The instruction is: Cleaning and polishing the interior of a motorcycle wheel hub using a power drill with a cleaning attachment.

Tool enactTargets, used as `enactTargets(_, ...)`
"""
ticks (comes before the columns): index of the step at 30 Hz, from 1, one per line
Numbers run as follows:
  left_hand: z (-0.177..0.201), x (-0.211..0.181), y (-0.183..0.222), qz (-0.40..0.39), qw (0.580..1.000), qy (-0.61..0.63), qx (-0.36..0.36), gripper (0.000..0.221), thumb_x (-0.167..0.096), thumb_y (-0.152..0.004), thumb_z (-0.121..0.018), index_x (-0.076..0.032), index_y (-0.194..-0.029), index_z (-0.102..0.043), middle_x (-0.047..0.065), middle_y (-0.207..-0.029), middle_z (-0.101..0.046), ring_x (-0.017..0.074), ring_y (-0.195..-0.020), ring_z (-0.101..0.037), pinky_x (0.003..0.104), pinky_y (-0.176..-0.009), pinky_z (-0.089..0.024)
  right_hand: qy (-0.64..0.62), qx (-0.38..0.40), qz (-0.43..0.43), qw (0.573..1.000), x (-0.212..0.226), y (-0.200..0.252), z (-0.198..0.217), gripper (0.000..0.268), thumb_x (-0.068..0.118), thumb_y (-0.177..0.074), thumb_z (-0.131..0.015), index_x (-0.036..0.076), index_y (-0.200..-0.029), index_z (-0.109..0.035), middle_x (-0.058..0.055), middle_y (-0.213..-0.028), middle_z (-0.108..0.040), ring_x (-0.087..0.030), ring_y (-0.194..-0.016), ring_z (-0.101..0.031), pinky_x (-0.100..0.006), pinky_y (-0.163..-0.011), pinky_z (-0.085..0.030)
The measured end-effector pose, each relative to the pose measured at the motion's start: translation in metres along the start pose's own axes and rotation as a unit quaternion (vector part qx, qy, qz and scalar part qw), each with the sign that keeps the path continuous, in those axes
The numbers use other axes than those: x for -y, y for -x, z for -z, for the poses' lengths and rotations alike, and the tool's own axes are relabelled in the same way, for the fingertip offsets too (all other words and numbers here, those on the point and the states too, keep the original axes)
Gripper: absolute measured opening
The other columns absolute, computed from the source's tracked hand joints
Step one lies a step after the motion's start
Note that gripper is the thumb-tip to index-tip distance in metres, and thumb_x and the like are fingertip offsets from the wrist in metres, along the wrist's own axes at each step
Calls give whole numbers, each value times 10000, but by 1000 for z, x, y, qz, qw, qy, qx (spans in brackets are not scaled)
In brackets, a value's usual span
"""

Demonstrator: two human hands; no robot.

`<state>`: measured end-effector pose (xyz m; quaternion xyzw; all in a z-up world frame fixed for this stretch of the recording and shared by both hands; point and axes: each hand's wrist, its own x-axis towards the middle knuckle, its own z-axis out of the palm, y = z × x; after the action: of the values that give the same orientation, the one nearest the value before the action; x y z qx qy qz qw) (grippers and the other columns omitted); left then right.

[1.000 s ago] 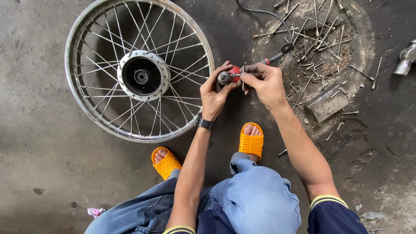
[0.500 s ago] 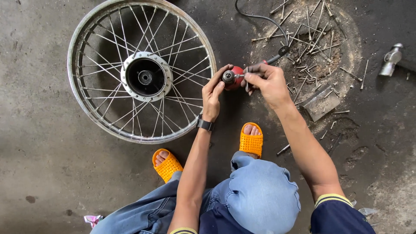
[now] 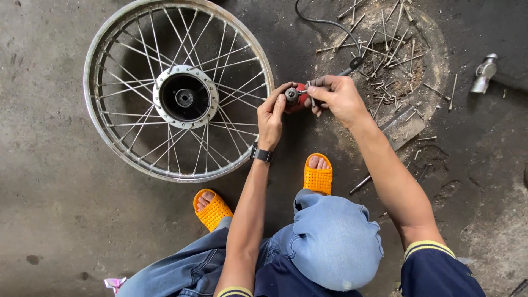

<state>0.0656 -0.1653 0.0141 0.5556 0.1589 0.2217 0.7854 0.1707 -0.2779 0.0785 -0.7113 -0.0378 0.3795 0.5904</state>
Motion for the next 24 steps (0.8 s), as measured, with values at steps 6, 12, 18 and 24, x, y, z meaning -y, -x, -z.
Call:
enactTargets(6,4,-2,-7,-9,999,30,29,308,-225,-951,-427,-74,-1125,-633,106,-1027,-641,213,-1052,-567,358,-970,-390,-11,25,10,1000,2,-3,-4,332,88,-848,-632,-44,-1127,-511,-178,-648,-606,-151,-380,-548,-216,-281,-423)
enactTargets(12,-5,-6,-19,95,987,112,61,557,-418,-965,-241,-65,-853,-656,96,-691,-623,145,-694,-615,246,-613,-506,27,-8,65,997,-21,-7,-2,314,103,-837,-693,-26,-1074,-532,-149,-594,-588,-154,-386,-553,-211,-303,-425)
enactTargets(18,-31,-5,-15,99,990,80,-64,606,-434,-984,-203,-88,-638,-561,36,-469,-505,91,-458,-502,143,-390,-357,320,-118,222,914,11,12,-23,156,66,-884,-577,20,-1033,-576,-216,-837,-648,-355,-732,-651,-433,-591,-515)
enactTargets(24,-49,-15,-2,27,986,67,-152,532,-370,-976,-217,-101,-623,-510,24,-595,-496,117,-488,-450,230,-473,-365,242,-319,492,773,102,27,-51,99,26,-937,-371,5,-1019,-420,-111,-928,-426,-194,-797,-408,-304,-700,-373)
